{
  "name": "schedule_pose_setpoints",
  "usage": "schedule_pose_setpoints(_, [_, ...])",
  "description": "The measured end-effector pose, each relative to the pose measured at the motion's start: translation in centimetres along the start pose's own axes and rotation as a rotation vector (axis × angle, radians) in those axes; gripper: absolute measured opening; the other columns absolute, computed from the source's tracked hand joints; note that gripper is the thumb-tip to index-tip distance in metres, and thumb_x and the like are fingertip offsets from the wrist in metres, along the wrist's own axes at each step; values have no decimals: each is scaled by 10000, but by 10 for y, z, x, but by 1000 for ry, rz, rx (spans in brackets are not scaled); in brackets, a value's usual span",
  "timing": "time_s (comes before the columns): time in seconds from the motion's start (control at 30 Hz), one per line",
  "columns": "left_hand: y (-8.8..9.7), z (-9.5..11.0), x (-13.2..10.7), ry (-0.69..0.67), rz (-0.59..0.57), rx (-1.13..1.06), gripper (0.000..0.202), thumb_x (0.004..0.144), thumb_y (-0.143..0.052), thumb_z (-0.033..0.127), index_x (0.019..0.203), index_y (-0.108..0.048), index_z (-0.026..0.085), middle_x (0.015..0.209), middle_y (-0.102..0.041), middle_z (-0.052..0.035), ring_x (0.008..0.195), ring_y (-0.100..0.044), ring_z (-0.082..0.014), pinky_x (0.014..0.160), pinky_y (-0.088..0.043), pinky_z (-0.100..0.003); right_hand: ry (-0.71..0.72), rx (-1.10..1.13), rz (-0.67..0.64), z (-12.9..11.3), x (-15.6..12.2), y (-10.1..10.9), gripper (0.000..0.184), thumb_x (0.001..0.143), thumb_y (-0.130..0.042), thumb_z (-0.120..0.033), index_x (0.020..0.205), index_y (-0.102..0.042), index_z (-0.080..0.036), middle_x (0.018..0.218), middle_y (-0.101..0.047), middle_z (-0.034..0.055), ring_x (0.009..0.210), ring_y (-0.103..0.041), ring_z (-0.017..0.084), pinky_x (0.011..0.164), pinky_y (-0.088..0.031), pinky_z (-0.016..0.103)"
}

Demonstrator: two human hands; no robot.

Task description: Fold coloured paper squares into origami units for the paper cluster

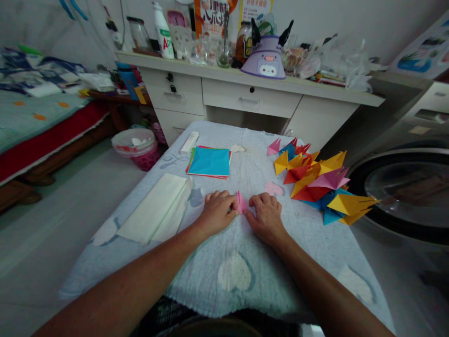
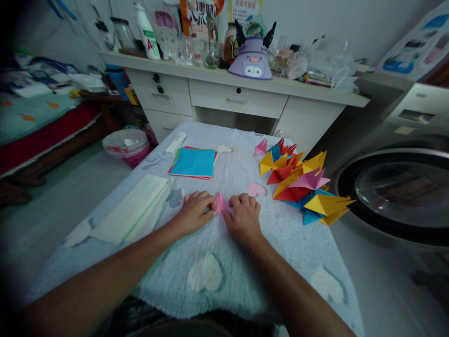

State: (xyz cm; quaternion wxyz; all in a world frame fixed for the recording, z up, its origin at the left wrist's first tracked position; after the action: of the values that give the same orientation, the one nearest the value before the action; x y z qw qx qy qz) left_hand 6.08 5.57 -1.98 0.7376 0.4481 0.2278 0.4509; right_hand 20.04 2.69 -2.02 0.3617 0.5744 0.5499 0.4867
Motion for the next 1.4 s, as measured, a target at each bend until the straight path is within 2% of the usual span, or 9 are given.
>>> schedule_pose_setpoints(0.13, [-1, -2, 0, 4, 7, 3, 24, 825, -590, 249, 835, -593, 228, 924, -610, -5, 961, -522, -220, 845, -314, -366, -21, 26, -4, 5, 0, 0, 196, 859, -584, -367, 997, -596, -229, 1040, -543, 91, 949, -462, 282, 807, -352, 426])
schedule_pose_setpoints(0.27, [0, -3, -2, 6, 32, -1, 96, 826, -592, 259, 914, -563, 232, 973, -621, -8, 988, -521, -222, 846, -322, -357, 2, 79, 46, 7, -1, 4, 163, 840, -583, -286, 988, -591, -219, 1035, -557, 94, 944, -467, 275, 816, -361, 421])
schedule_pose_setpoints(0.43, [-1, -3, -3, 4, 40, -5, 182, 826, -598, 267, 1004, -564, 243, 1059, -627, -21, 1027, -518, -237, 864, -328, -371, 228, 200, 84, -9, -5, 13, 303, 866, -528, -149, 1150, -608, -217, 1178, -600, 96, 1075, -480, 263, 914, -362, 422])
schedule_pose_setpoints(0.5, [-1, -3, -3, 0, 54, -6, 216, 826, -602, 271, 1038, -564, 248, 1070, -627, -22, 1033, -520, -240, 872, -332, -377, 320, 212, 56, -16, -8, 13, 314, 893, -502, -134, 1161, -635, -229, 1212, -629, 82, 1117, -490, 255, 957, -347, 433])
schedule_pose_setpoints(0.6, [-2, -4, -3, 1, 58, -8, 235, 824, -606, 272, 1055, -565, 250, 1083, -627, -26, 1051, -522, -242, 879, -340, -378, 376, 198, 16, -20, -10, 9, 314, 916, -500, -149, 1179, -652, -233, 1241, -654, 68, 1159, -498, 252, 1000, -325, 453])
schedule_pose_setpoints(1.0, [-4, -3, -4, -23, 78, -11, 265, 830, -620, 267, 1086, -561, 239, 1141, -602, -40, 1101, -521, -248, 925, -368, -387, 348, 126, -69, -21, -10, -2, 447, 912, -506, -194, 1359, -504, -205, 1396, -555, 79, 1276, -417, 287, 1060, -293, 498])
schedule_pose_setpoints(1.13, [-3, -3, -4, -13, 84, -30, 284, 830, -611, 250, 1105, -542, 238, 1156, -596, -42, 1112, -518, -243, 943, -372, -395, 326, 139, -92, -24, -9, 1, 516, 895, -497, -182, 1406, -425, -185, 1362, -567, 104, 1246, -424, 292, 1024, -326, 484])
schedule_pose_setpoints(1.4, [-4, -2, -5, -21, 99, -10, 304, 839, -590, 231, 1137, -533, 225, 1150, -573, -61, 1127, -516, -243, 950, -386, -393, 301, 129, -114, -26, -7, -1, 575, 865, -515, -191, 1425, -386, -170, 1377, -550, 100, 1139, -433, 316, 966, -347, 466])
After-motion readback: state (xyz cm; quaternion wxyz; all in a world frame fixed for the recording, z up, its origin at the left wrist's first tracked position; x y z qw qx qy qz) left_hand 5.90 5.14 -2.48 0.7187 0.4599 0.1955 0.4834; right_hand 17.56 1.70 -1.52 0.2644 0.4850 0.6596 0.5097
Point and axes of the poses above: each hand's wrist, its own x-axis towards the middle knuckle, its own y-axis out of the back of the hand, z = x × y, the point moved 7 cm from there along x, towards the middle knuckle
